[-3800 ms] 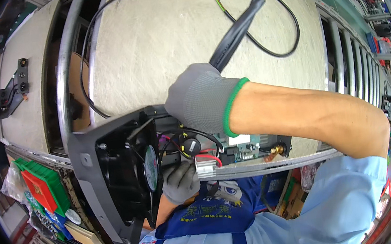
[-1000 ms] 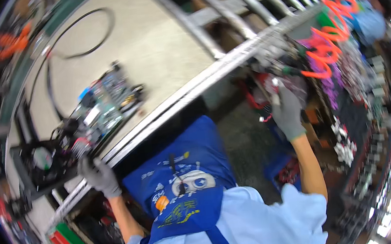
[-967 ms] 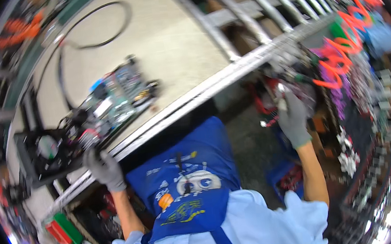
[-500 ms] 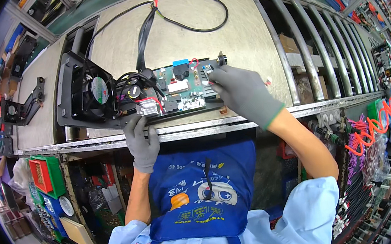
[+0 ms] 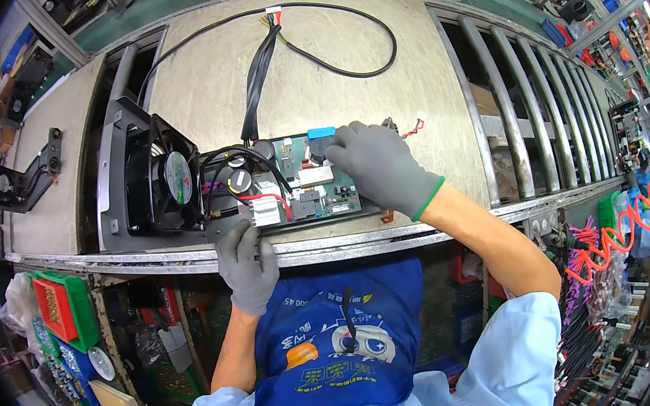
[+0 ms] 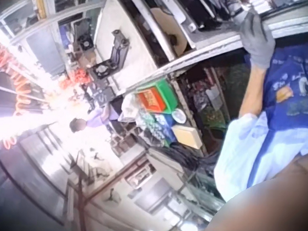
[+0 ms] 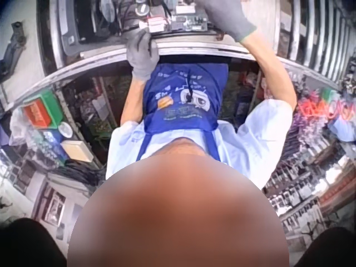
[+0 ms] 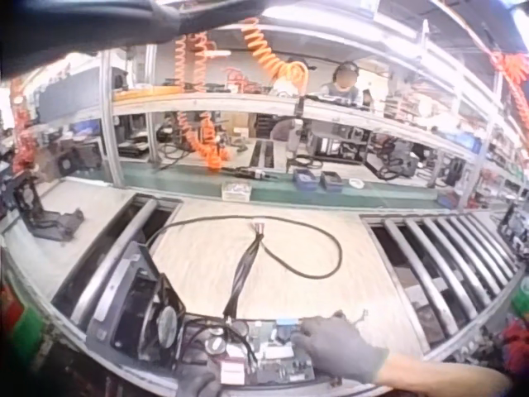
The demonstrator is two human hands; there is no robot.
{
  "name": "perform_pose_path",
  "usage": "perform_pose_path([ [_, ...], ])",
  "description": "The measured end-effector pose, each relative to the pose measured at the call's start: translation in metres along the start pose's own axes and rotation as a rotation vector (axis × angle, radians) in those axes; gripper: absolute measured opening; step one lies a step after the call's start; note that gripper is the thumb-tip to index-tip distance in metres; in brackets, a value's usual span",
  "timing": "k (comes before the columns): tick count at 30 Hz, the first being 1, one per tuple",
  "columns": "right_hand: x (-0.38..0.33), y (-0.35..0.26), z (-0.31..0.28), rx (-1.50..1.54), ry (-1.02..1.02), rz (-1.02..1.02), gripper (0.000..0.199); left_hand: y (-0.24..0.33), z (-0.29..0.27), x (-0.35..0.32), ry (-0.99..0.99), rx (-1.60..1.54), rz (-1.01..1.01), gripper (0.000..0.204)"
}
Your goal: Assemble internal components and wiring for an electronic power unit at a factory workbench.
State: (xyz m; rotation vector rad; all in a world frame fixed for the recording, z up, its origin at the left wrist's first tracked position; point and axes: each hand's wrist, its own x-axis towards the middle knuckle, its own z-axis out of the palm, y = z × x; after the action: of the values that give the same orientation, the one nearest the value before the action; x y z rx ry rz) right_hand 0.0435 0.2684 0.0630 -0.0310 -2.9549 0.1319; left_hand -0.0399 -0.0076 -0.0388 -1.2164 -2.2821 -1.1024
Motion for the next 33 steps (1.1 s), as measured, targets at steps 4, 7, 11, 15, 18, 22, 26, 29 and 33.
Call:
perform_pose_path([
  [4,0.003,-0.002,0.0,-0.026,-0.019,-0.066,0.015,-0.001,-0.002,0.002,-0.009,0.001,-0.007,0.027],
  [7,0.007,-0.008,-0.006,-0.065,-0.049,-0.066,0.015,-0.001,-0.003,0.002,-0.03,0.003,-0.029,0.026],
  [11,0.013,-0.012,-0.013,-0.063,-0.121,-0.036,0.019,-0.001,-0.004,0.003,-0.032,0.014,-0.032,0.025],
  [15,0.015,-0.013,-0.015,-0.098,-0.174,-0.029,0.023,-0.002,-0.004,0.002,-0.055,0.026,-0.028,0.026],
  [18,0.016,-0.014,-0.017,-0.132,-0.18,-0.051,0.025,-0.002,-0.006,0.001,-0.07,0.026,-0.028,0.026],
  [22,0.018,-0.018,-0.02,-0.152,-0.177,-0.076,0.02,-0.003,-0.006,0.001,-0.106,0.02,-0.037,0.025],
  [26,0.016,-0.019,-0.017,-0.178,-0.193,-0.059,0.026,-0.004,-0.008,0.0,-0.122,0.025,-0.041,0.024],
  [29,0.013,-0.018,-0.013,-0.161,-0.162,-0.058,0.027,-0.005,-0.008,0.0,-0.129,0.034,-0.037,0.024],
  [33,0.006,-0.014,-0.006,-0.104,-0.077,-0.044,0.029,-0.005,-0.007,-0.001,-0.121,0.01,-0.033,0.025],
])
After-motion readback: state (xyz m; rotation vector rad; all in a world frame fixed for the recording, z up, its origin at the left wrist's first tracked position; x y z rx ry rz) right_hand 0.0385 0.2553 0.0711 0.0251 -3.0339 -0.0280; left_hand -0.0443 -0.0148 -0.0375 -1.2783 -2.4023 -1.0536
